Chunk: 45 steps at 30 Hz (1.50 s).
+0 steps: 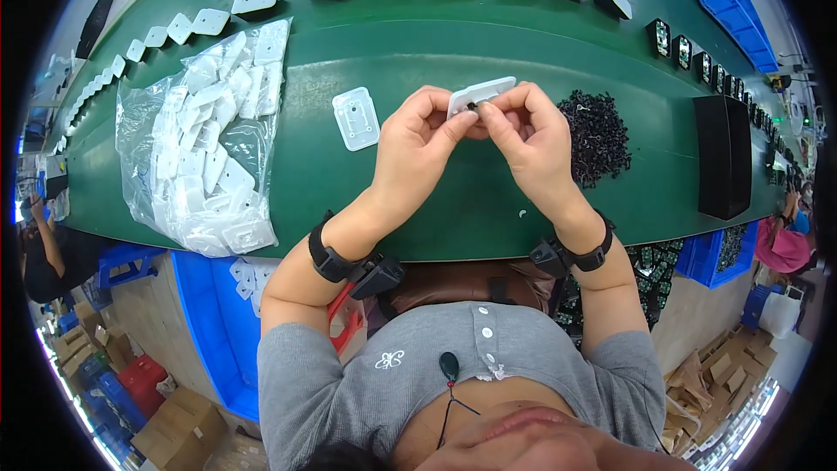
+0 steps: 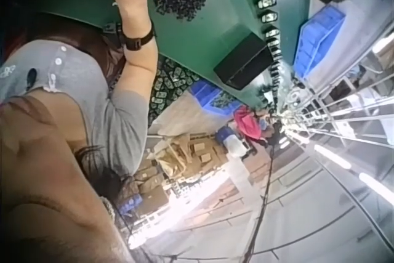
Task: The person picks up a white plastic cover, inserts a small black component into it, and then presses the cover onto a black electronic housing. The completed unit is then placed onto the green conveyor belt with the others.
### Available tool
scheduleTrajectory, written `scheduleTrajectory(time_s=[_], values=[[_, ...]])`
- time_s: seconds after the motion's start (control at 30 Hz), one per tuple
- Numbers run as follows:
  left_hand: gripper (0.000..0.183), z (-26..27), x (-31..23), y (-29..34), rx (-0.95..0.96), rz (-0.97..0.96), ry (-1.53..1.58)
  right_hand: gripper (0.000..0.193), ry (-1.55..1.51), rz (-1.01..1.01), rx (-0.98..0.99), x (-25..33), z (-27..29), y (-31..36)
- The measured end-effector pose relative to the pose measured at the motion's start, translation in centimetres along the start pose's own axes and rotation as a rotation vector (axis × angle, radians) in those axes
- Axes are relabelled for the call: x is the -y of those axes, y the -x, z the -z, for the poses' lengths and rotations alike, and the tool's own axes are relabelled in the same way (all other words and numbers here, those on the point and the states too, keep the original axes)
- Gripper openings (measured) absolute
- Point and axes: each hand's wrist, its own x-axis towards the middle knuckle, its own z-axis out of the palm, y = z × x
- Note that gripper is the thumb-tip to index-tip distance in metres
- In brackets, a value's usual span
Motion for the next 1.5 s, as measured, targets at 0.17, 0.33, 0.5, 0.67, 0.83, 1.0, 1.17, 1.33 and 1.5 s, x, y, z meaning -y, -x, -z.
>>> scheduleTrajectory(time_s=[0.17,0.33,0.5,0.67,0.83,1.0,1.17,1.33,1.5], values=[[0.009,0.4,0.4,0.0,-0.02,-0.104,-0.114,0.011,-0.028,0.125,-0.022,-0.5,-1.0,0.3],[0.012,0.6,-0.5,-0.1,0.035,0.0,0.008,0.022,0.388,0.582,-0.154,0.1,0.3,-0.1],[0.013,0.7,-0.9,0.0,0.085,0.052,-0.046,0.029,0.369,0.452,-0.024,0.9,0.8,-0.5],[0.017,1.2,-0.9,-0.1,0.175,0.086,-0.008,0.023,-0.027,0.076,0.197,1.4,1.8,-0.6],[0.02,0.3,-1.5,-0.2,0.184,0.148,0.086,0.019,-0.169,0.039,0.169,0.9,1.9,-0.9],[0.025,0.9,-0.6,-1.2,0.044,0.096,-0.088,0.029,-0.23,-0.139,0.173,-0.6,1.3,-1.0],[0.012,3.7,-0.1,-1.9,-0.1,0.159,-0.324,0.071,0.033,0.046,0.193,1.6,5.8,-3.2],[0.01,3.1,0.0,-2.6,-0.095,0.138,-0.681,0.067,1.261,0.365,-0.659,-4.3,19.2,-14.6],[0.019,2.9,0.7,-3.1,0.017,-0.14,-1.092,0.063,1.642,-0.27,-0.338,-6.8,25.8,-19.0]])
